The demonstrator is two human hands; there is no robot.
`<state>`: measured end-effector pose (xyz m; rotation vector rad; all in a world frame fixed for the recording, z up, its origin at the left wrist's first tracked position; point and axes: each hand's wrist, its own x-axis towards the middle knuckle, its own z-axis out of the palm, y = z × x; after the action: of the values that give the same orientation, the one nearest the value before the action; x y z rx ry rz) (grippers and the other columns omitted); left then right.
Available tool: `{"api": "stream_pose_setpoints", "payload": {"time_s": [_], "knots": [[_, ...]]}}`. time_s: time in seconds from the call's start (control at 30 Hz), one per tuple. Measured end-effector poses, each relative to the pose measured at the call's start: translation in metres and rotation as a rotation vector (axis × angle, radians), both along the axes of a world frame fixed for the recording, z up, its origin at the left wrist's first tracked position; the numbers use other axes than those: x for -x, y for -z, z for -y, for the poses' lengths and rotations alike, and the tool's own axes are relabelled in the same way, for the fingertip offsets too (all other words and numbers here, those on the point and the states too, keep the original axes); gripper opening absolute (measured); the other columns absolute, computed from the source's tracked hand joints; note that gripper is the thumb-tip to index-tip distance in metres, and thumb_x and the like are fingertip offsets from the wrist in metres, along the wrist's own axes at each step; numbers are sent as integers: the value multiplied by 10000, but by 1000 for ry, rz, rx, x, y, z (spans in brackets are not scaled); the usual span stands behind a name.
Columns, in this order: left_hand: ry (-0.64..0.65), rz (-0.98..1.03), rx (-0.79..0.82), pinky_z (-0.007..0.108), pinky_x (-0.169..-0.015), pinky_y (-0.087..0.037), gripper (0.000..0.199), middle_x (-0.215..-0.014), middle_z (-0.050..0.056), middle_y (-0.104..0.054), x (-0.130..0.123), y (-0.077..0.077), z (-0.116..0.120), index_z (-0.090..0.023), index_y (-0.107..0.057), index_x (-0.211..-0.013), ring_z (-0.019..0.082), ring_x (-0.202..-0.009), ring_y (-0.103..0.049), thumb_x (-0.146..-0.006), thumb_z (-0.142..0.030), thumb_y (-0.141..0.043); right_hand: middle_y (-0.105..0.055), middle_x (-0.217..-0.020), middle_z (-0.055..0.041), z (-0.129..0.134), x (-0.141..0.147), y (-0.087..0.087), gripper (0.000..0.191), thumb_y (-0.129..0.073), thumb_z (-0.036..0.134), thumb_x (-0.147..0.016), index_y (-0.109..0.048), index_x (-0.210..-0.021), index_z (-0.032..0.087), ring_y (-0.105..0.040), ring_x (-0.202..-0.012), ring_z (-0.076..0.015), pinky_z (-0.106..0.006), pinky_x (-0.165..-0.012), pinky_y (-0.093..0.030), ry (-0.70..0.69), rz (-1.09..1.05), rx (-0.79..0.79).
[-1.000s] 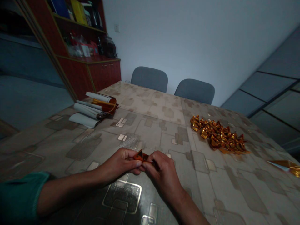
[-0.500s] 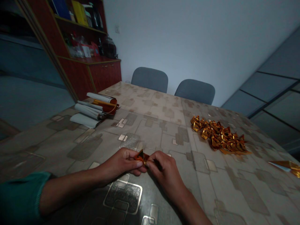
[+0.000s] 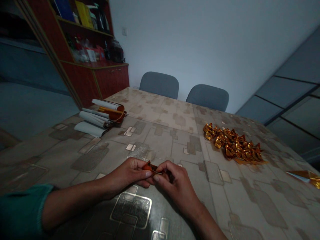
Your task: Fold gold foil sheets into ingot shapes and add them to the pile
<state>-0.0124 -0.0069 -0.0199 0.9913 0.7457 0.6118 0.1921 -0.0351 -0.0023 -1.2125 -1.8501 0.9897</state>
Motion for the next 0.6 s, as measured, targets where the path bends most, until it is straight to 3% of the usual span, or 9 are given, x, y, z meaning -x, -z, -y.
{"api": "stream_pose_setpoints", "payload": {"time_s": [0.23,0.6], "knots": [[-7,-40,10,304,-809,-560,370,-825,81,-768,-1,-3,0,-113,-776,-851,185,-812,-718,-690,-430,-879,-598,-638,18,-3,-1,3,227,-599,283,-915,-580,-701,208,-509,-586,-141,-259,-558,-364,33,125,-83],[-3,-31,-16,278,-787,-559,372,-825,66,-764,-1,1,0,-119,-775,-884,169,-817,-714,-708,-435,-865,-601,-670,11,-1,4,6,204,-588,237,-922,-578,-719,208,-543,-610,-149,-265,-593,-371,34,212,-172]]}}
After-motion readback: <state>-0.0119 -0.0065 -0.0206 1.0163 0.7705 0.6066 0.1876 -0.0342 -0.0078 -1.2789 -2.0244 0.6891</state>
